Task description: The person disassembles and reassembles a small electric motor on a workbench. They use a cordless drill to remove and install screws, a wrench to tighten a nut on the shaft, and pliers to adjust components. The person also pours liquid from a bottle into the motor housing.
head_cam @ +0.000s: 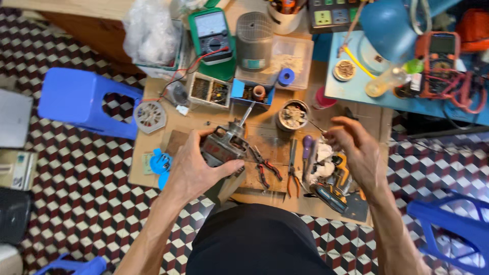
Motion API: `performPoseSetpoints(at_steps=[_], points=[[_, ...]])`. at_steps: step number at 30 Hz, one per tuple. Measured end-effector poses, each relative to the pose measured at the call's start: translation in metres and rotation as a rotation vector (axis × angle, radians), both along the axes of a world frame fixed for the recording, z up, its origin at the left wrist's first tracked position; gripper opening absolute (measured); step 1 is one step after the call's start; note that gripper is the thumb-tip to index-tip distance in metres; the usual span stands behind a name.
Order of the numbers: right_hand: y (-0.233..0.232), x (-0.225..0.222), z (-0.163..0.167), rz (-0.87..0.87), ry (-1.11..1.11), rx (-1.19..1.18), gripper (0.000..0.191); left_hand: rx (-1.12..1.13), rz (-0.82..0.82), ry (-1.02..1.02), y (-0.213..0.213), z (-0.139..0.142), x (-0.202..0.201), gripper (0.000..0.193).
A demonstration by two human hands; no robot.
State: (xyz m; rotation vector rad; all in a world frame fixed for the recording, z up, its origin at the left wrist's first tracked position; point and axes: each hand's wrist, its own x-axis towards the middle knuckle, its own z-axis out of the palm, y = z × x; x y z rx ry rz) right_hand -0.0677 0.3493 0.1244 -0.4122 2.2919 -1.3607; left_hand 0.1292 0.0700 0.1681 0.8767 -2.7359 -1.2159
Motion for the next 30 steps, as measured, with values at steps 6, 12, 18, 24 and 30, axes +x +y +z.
performPoseSetpoints(at_steps=[6, 12, 18, 24, 30], points=[[-0.093, 0.075, -0.02, 0.276, -0.232, -0.313, 0.063, -0.011, 0.306, 0.205, 0.024, -0.025, 0.0, 0.091], [-0.149, 0.099, 0.007, 0.29, -0.066, -0.01, 0.084, 0.374, 0.208, 0.283, 0.027, -0.034, 0.033, 0.107], [-0.161, 0.109, 0.015, 0.22, 0.179, 0.138, 0.095, 0.672, -0.018, 0.441, 0.012, -0.087, 0.071, 0.09], [-0.149, 0.113, 0.016, 0.199, 0.239, 0.225, 0.09, 0.287, 0.714, 0.22, -0.068, -0.211, 0.123, 0.032], [-0.138, 0.112, 0.006, 0.152, 0.213, 0.22, 0.091, -0.106, 0.744, 0.008, -0.142, -0.298, 0.173, 0.016]])
